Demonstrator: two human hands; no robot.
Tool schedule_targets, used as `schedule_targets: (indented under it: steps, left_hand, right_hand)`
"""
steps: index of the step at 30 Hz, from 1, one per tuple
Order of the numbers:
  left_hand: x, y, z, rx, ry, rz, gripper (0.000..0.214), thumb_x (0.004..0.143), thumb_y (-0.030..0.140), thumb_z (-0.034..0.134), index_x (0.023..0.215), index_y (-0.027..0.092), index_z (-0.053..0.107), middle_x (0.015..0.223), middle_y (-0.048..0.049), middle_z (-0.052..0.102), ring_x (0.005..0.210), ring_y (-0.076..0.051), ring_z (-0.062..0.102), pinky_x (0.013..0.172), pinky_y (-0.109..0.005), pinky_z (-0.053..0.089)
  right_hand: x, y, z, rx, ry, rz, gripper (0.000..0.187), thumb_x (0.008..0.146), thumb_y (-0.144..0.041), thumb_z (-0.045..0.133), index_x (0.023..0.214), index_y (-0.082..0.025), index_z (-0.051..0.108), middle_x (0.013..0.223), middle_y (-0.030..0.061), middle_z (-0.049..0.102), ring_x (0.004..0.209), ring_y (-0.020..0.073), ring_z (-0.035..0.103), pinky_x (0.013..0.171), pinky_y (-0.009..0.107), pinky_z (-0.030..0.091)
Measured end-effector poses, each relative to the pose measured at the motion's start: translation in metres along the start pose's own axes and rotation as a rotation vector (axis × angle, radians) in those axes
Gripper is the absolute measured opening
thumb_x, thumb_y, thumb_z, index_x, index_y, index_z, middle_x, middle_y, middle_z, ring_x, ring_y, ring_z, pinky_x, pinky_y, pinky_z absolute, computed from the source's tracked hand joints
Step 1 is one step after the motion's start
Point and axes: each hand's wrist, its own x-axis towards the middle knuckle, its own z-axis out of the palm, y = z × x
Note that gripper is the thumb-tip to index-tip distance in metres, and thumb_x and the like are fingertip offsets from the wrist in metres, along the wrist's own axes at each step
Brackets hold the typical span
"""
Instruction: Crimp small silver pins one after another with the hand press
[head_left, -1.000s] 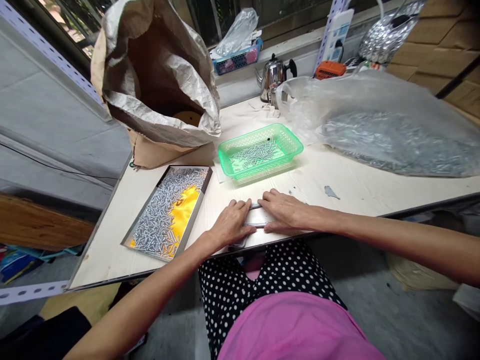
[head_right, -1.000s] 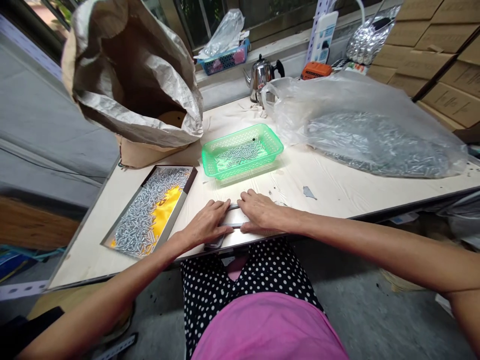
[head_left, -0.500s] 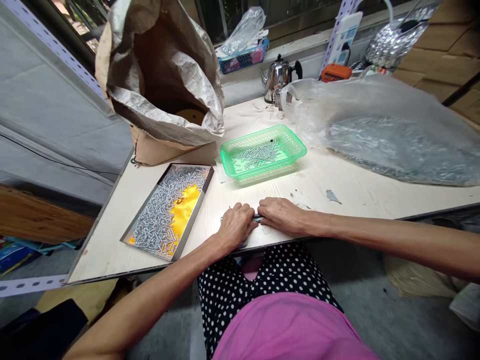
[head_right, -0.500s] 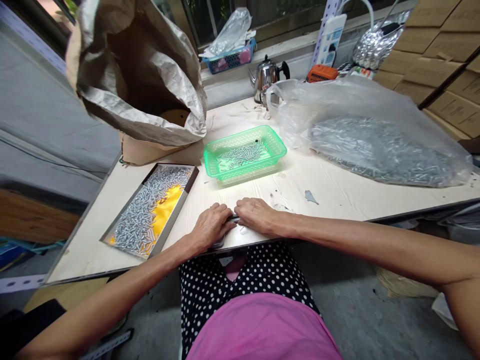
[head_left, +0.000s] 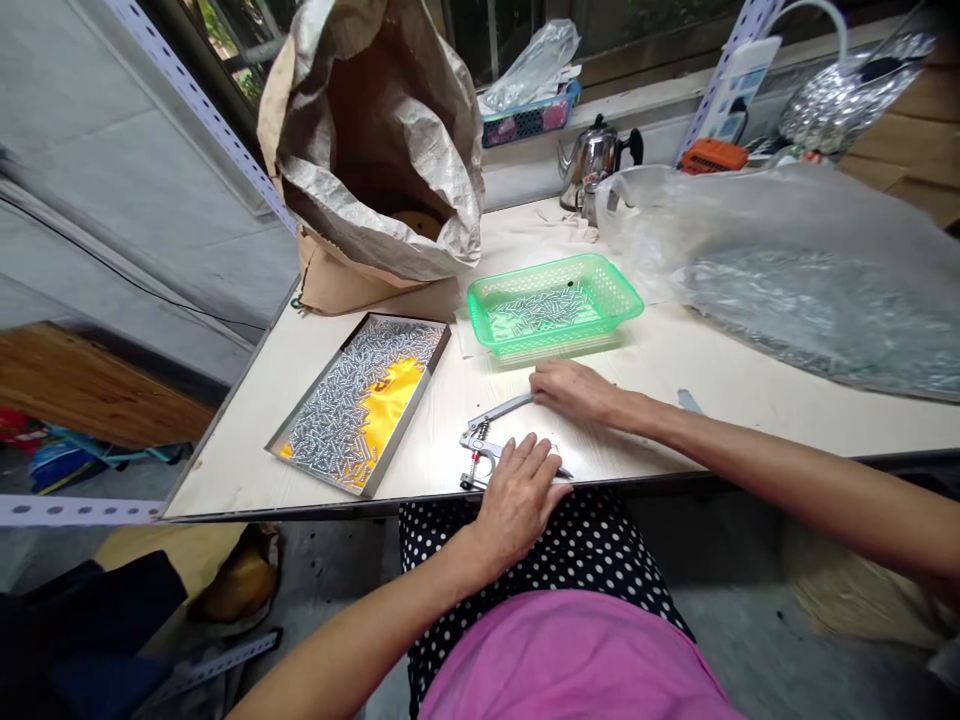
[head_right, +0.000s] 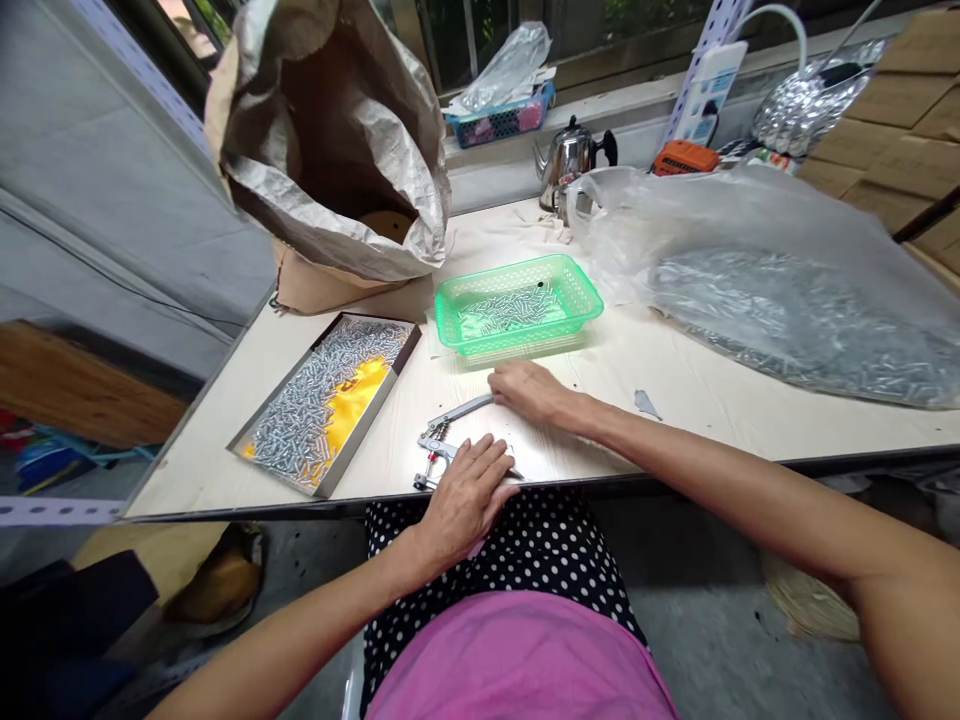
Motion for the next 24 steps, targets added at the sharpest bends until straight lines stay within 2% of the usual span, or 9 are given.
schedule_targets:
  steps: [3,5,9,13,15,17,19,22,24]
  left_hand:
    - [0.0,-0.002,0.0,-0.027,0.016,0.005,0.038,0.096,0.039,0.05,0.126,0.016,0.056,0.139,-0.0143,0.056,0.137,-0.03,0.043,0.113,-0.053,0.035]
    - [0.0,-0.003,0.001,-0.037,0.024,0.006,0.043,0.094,0.041,0.054,0.128,0.014,0.054,0.14,-0.0169,0.054,0.139,-0.031,0.041,0.113,-0.055,0.034]
    - [-0.007,0.005,-0.002,-0.063,0.049,0.034,0.048,0.092,0.044,0.057,0.127,0.011,0.054,0.124,-0.018,0.064,0.12,-0.03,0.058,0.101,-0.046,0.048]
    - [-0.024,0.015,-0.03,-0.078,0.134,0.337,0.027,0.095,0.033,0.055,0.112,0.012,0.061,0.1,-0.0095,0.071,0.093,-0.019,0.067,0.086,-0.029,0.054]
    - [-0.029,0.004,-0.055,-0.037,0.262,0.401,0.018,0.095,0.025,0.054,0.104,0.014,0.064,0.091,-0.0066,0.071,0.086,-0.015,0.066,0.082,-0.026,0.053]
    - [-0.027,-0.024,-0.082,0.046,0.42,0.26,0.015,0.095,0.018,0.052,0.097,0.016,0.066,0.088,-0.0055,0.07,0.081,-0.015,0.064,0.078,-0.027,0.052]
    - [-0.019,-0.068,-0.108,0.159,0.476,-0.102,0.019,0.095,0.019,0.05,0.093,0.018,0.068,0.089,-0.0065,0.07,0.085,-0.018,0.063,0.077,-0.029,0.051]
    - [-0.003,-0.137,-0.131,0.123,0.361,-0.539,0.02,0.092,0.024,0.053,0.087,0.017,0.071,0.087,-0.006,0.07,0.08,-0.018,0.063,0.074,-0.028,0.047]
    - [0.006,-0.17,-0.135,0.116,0.194,-0.689,0.021,0.089,0.022,0.054,0.079,0.016,0.071,0.084,-0.0051,0.07,0.077,-0.018,0.063,0.071,-0.027,0.044]
  right_hand:
    - [0.01,-0.003,0.002,0.001,0.055,0.036,0.011,0.09,-0.018,0.057,0.093,-0.014,0.067,0.094,0.0105,0.065,0.091,0.0224,0.055,0.077,0.031,0.038]
    - [0.014,-0.016,-0.001,-0.007,0.082,-0.014,0.013,0.091,-0.017,0.056,0.096,-0.014,0.068,0.095,0.011,0.064,0.09,0.0223,0.053,0.076,0.032,0.038]
    - [0.022,-0.063,-0.004,0.073,0.044,-0.41,0.013,0.09,-0.026,0.061,0.096,-0.024,0.072,0.1,0.008,0.061,0.094,0.0232,0.048,0.075,0.033,0.036]
    - [0.032,-0.097,0.005,0.058,0.014,-0.604,0.013,0.087,-0.027,0.064,0.077,-0.02,0.069,0.091,0.0076,0.059,0.091,0.0234,0.046,0.072,0.034,0.035]
    - [0.037,-0.104,0.012,0.072,0.039,-0.642,0.014,0.087,-0.025,0.064,0.075,-0.018,0.065,0.089,0.0077,0.06,0.09,0.0224,0.046,0.072,0.034,0.036]
    - [0.042,-0.105,0.013,0.138,0.093,-0.635,0.011,0.088,-0.024,0.061,0.079,-0.017,0.063,0.088,0.0071,0.061,0.088,0.0209,0.048,0.073,0.033,0.038]
    - [0.047,-0.099,0.005,0.233,0.206,-0.567,0.01,0.091,-0.021,0.055,0.086,-0.017,0.062,0.086,0.0063,0.062,0.084,0.0192,0.051,0.074,0.032,0.041]
    - [0.055,-0.071,-0.028,0.355,0.479,-0.407,0.015,0.094,-0.017,0.046,0.093,-0.017,0.061,0.087,0.0064,0.063,0.083,0.018,0.055,0.075,0.031,0.045]
    - [0.058,-0.043,-0.056,0.329,0.647,-0.261,0.016,0.094,-0.017,0.045,0.094,-0.018,0.061,0.088,0.0066,0.064,0.084,0.0189,0.058,0.077,0.032,0.047]
